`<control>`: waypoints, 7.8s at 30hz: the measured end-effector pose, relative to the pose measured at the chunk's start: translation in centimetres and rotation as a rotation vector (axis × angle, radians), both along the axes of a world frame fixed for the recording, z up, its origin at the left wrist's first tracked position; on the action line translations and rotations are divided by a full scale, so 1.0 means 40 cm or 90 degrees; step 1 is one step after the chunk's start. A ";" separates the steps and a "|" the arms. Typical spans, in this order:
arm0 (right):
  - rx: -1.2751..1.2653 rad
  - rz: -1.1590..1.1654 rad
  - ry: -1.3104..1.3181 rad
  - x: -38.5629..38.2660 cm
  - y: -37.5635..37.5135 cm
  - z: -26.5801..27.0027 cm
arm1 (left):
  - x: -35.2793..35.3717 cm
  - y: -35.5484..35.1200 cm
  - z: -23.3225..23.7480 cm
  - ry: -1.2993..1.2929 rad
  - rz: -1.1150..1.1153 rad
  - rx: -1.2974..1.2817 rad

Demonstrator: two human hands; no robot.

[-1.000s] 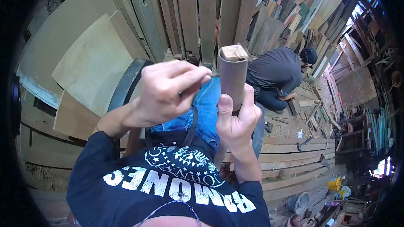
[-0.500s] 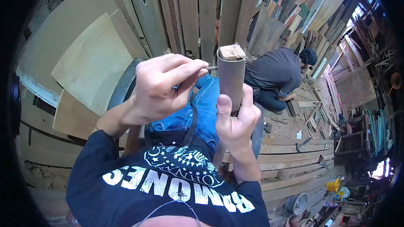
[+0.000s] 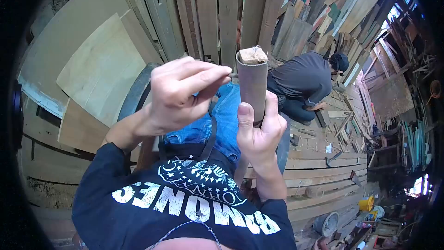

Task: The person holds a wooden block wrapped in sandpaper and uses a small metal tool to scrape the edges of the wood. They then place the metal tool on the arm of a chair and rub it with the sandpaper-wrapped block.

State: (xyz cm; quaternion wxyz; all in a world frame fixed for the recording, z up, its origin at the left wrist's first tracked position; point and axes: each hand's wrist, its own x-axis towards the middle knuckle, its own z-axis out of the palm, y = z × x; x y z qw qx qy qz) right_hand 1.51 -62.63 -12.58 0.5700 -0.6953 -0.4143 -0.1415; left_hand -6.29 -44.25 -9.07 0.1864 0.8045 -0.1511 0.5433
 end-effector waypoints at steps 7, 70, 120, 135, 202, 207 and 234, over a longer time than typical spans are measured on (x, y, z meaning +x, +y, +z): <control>0.018 0.009 0.006 -0.002 -0.003 0.001 | -0.005 -0.003 0.005 0.011 -0.020 -0.001; 0.078 0.025 0.023 -0.029 0.009 0.014 | -0.018 -0.036 0.000 -0.019 0.011 0.006; 0.095 0.059 0.064 -0.038 0.003 0.015 | -0.047 -0.017 0.032 -0.081 -0.072 -0.048; 0.111 0.045 0.035 -0.043 -0.002 0.014 | -0.058 -0.016 0.042 0.054 -0.138 -0.117; 0.033 -0.008 -0.050 -0.036 -0.001 0.020 | -0.047 -0.019 0.036 0.063 -0.087 -0.050; 0.037 -0.012 -0.054 -0.029 -0.007 0.014 | -0.052 -0.033 0.025 0.103 -0.084 -0.043; 0.058 0.021 -0.024 -0.024 -0.013 0.008 | -0.036 -0.013 0.016 0.034 -0.086 -0.021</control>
